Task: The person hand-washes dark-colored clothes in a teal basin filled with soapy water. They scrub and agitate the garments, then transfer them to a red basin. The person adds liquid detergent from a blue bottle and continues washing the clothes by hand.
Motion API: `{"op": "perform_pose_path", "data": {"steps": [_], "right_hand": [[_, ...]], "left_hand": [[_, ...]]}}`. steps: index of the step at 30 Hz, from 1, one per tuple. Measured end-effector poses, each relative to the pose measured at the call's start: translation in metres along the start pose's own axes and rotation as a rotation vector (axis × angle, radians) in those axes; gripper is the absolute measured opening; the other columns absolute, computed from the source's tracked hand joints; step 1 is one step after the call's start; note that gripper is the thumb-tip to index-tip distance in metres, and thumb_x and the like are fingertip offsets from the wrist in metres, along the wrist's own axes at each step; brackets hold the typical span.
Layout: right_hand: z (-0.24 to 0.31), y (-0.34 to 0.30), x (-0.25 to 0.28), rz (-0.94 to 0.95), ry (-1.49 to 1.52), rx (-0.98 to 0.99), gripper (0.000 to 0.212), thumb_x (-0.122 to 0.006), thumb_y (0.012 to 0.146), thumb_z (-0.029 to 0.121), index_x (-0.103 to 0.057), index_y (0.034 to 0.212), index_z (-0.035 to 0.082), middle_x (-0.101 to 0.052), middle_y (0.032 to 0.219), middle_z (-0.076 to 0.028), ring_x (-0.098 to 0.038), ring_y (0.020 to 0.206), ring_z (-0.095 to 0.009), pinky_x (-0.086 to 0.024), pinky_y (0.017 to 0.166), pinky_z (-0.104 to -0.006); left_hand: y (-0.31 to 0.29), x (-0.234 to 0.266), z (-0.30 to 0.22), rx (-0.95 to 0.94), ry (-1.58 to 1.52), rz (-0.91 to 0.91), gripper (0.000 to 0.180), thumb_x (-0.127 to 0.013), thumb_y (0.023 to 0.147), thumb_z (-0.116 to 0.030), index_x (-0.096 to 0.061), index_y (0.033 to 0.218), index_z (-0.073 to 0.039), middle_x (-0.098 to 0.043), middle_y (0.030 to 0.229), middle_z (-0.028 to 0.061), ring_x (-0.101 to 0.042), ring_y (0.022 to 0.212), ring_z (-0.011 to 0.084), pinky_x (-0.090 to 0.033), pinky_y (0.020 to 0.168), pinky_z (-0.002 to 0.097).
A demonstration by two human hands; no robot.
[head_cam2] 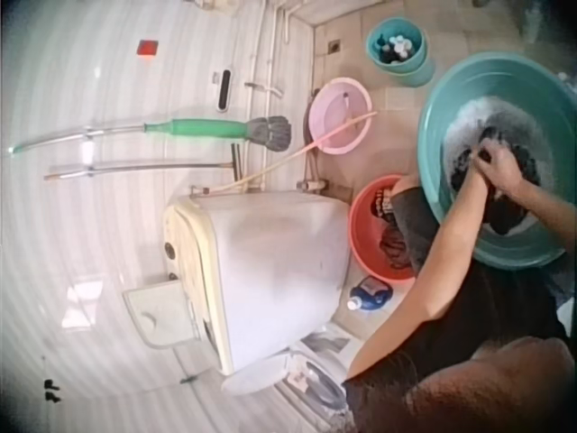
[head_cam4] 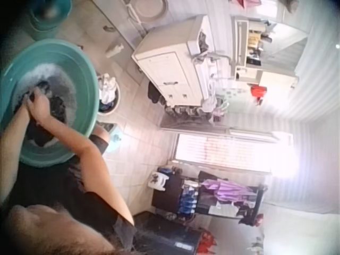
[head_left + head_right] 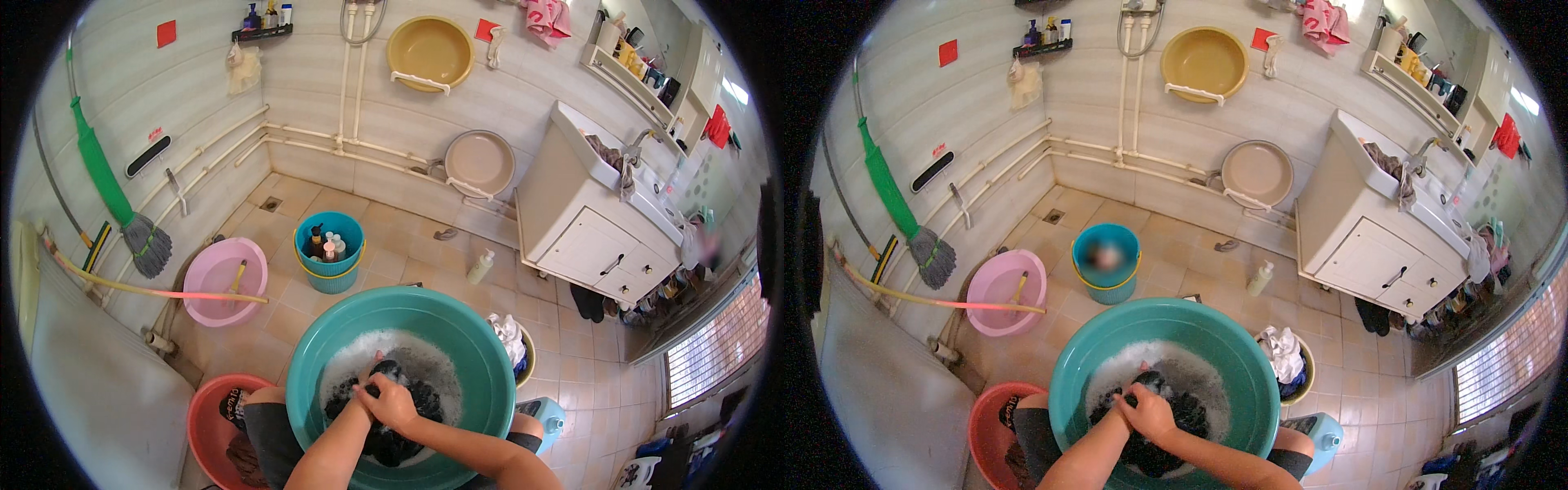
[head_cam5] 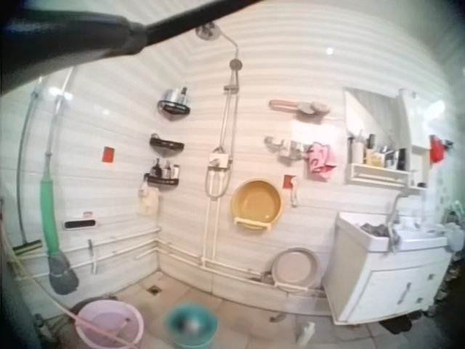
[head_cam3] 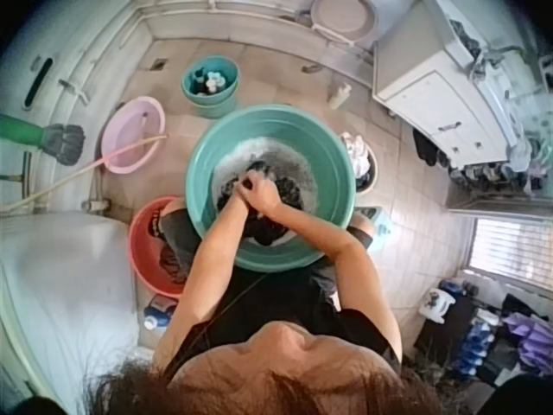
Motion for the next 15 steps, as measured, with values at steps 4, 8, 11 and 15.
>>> {"op": "perform_pose_path", "data": {"steps": [4, 8, 11, 15], "right_hand": [[-0.045, 0.031, -0.004, -0.113, -0.133, -0.1, 0.031, -0.05, 0.08, 0.035, -0.062, 0.085, 0.007, -0.06, 0.076, -0.021, -0.059, 0.067, -0.036, -0.048, 0.061, -0.0416], [-0.13, 0.058, 0.003, -0.2, -0.01, -0.425, 0.037, -0.053, 0.078, 0.039, -0.062, 0.085, 0.003, -0.06, 0.083, -0.021, -0.058, 0.077, -0.035, -0.046, 0.069, -0.0418], [-0.144, 0.042, 0.003, -0.212, -0.006, -0.43, 0.041, -0.057, 0.077, 0.039, -0.053, 0.1, 0.004, -0.055, 0.102, -0.019, -0.055, 0.09, -0.032, -0.045, 0.073, -0.0408], [-0.139, 0.032, -0.006, 0.184, -0.256, -0.279, 0.053, -0.062, 0.074, 0.034, -0.044, 0.115, 0.007, -0.05, 0.111, -0.018, -0.051, 0.099, -0.031, -0.042, 0.08, -0.0387]], "left_hand": [[-0.006, 0.001, 0.003, -0.131, 0.142, -0.268, 0.043, -0.054, 0.081, -0.037, -0.05, 0.099, 0.002, -0.047, 0.102, 0.014, -0.043, 0.098, 0.0257, -0.034, 0.083, 0.0392], [-0.038, -0.029, -0.017, -0.358, 0.431, -0.483, 0.045, -0.057, 0.079, -0.037, -0.054, 0.096, 0.005, -0.054, 0.099, 0.0143, -0.048, 0.096, 0.0253, -0.038, 0.08, 0.0376], [-0.047, -0.028, -0.031, -0.335, 0.409, -0.5, 0.044, -0.066, 0.072, -0.031, -0.055, 0.102, -0.001, -0.054, 0.108, 0.0147, -0.048, 0.103, 0.0251, -0.038, 0.084, 0.0366], [-0.051, -0.007, -0.032, -0.232, 0.504, -0.665, 0.048, -0.071, 0.066, -0.008, -0.049, 0.107, 0.007, -0.053, 0.107, 0.0172, -0.049, 0.101, 0.0271, -0.039, 0.086, 0.037]]}}
Point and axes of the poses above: each hand's wrist, its own y-axis towards the middle knuckle, its own x-axis out of the back of the hand, z = x × y, the point moved 6 cm from there along y, towards the middle knuckle
